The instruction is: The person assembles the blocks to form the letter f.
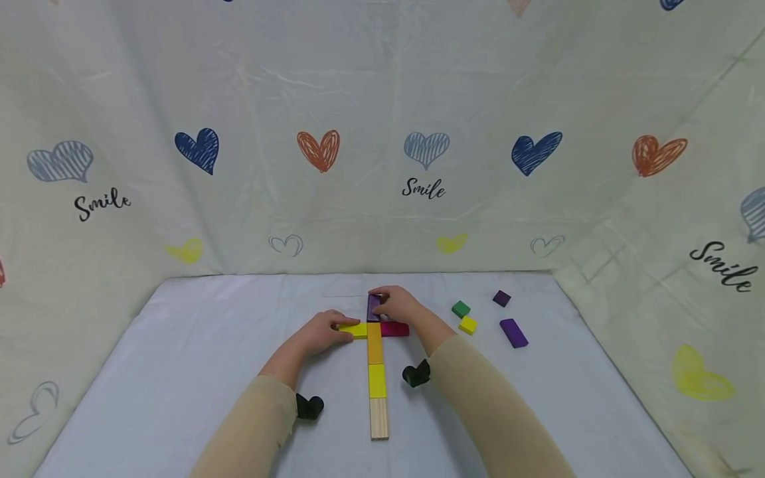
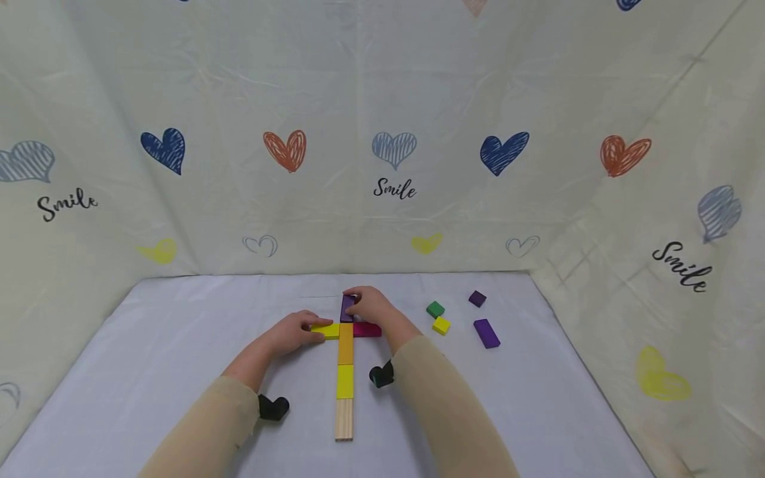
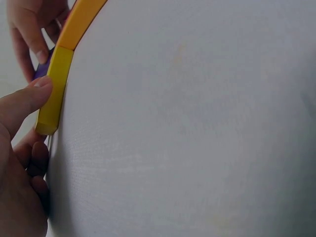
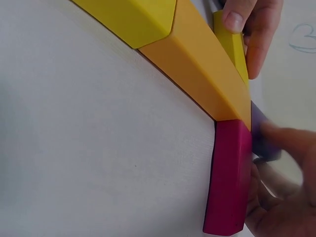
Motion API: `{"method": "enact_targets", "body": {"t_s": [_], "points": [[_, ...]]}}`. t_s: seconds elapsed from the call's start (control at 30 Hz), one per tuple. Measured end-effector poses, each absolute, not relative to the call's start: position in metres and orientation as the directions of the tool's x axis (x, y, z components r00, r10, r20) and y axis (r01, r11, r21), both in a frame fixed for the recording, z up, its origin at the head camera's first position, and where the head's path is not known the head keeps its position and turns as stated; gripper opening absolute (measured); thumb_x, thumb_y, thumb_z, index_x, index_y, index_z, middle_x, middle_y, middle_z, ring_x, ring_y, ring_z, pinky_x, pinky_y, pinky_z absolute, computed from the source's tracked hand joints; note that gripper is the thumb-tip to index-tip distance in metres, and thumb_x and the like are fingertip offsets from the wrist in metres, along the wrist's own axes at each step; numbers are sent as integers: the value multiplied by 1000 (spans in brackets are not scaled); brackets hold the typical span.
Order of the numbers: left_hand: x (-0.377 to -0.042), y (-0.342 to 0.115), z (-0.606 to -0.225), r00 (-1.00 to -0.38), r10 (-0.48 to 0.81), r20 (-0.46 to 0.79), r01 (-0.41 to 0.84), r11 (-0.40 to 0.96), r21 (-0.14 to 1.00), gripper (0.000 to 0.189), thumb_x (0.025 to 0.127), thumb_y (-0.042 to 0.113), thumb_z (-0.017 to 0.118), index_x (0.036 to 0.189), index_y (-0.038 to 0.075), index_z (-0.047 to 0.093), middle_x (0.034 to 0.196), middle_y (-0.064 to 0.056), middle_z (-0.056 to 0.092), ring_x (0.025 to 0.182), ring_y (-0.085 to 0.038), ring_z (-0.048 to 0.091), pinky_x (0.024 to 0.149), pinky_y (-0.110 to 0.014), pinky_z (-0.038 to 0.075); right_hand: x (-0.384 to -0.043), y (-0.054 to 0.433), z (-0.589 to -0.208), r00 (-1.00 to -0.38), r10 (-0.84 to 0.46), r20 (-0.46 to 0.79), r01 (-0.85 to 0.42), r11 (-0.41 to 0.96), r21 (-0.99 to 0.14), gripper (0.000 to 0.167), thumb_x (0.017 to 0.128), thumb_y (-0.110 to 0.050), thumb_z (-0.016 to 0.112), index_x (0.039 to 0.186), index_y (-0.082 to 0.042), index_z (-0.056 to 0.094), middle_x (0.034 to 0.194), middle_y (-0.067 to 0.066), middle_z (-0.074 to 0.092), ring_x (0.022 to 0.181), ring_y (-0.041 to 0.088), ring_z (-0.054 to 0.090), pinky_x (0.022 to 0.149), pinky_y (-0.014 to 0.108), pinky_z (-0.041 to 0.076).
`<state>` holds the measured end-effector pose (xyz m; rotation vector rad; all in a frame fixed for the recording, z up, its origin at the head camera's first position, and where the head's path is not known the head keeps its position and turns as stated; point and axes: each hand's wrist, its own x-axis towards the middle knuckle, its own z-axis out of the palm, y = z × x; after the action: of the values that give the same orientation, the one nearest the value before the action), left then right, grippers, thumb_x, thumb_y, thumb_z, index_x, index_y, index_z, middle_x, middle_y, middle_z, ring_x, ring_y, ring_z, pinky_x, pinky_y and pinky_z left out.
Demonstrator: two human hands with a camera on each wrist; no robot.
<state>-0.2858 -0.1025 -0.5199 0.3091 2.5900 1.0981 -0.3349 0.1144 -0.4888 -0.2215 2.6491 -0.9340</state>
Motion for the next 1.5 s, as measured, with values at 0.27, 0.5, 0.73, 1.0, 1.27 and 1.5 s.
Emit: {"method": "enact_targets", "body": {"t_s": [0.27,0.5,0.73,1.0,1.27,1.5], "points": [[-285,-102,-519,-929,314,-199,75,682,728,32,92,30,72,123,38,71,127,1,60,118,-25,51,104,-51,44,-341,114,-491,-921,-262,-287,-41,800,-598,49,95,-22,68,142,-27,56,124,9,59,100,23,54,93,37,51],[-285,-102,-519,-928,315,-197,80,687,723,32,91,30,72,123,38,70,126,0,60,117,-25,51,102,-50,45,-344,116,-491,-914,-283,-290,-67,811,-582,49,95,-22,68,142,-26,56,125,8,61,99,21,55,93,35,51],[-285,-102,-519,-927,320,-194,86,686,723,33,91,30,72,124,37,70,126,1,60,117,-25,51,103,-50,45,-341,118,-488,-916,-275,-290,-54,804,-591,44,94,-25,69,137,-25,62,126,8,60,100,22,54,93,36,51],[-284,-101,-518,-928,313,-201,78,693,717,33,91,31,72,124,38,70,127,0,60,118,-25,51,103,-50,45,-338,120,-486,-909,-294,-295,-72,810,-582,43,94,-26,69,136,-27,62,131,10,55,107,23,52,97,39,49],[-283,-99,-517,-930,311,-196,75,682,727,33,91,29,72,123,37,71,126,0,61,118,-26,52,104,-50,44,-338,122,-485,-903,-306,-301,-79,808,-584,58,93,-30,70,147,-30,49,135,10,54,113,25,52,101,43,47],[-283,-100,-517,-933,296,-204,61,689,722,32,92,30,71,122,39,70,127,1,60,119,-26,51,104,-52,43,-334,127,-484,-919,-298,-257,-83,786,-612,61,92,-36,71,148,-34,46,139,8,53,122,28,49,103,48,45]]}}
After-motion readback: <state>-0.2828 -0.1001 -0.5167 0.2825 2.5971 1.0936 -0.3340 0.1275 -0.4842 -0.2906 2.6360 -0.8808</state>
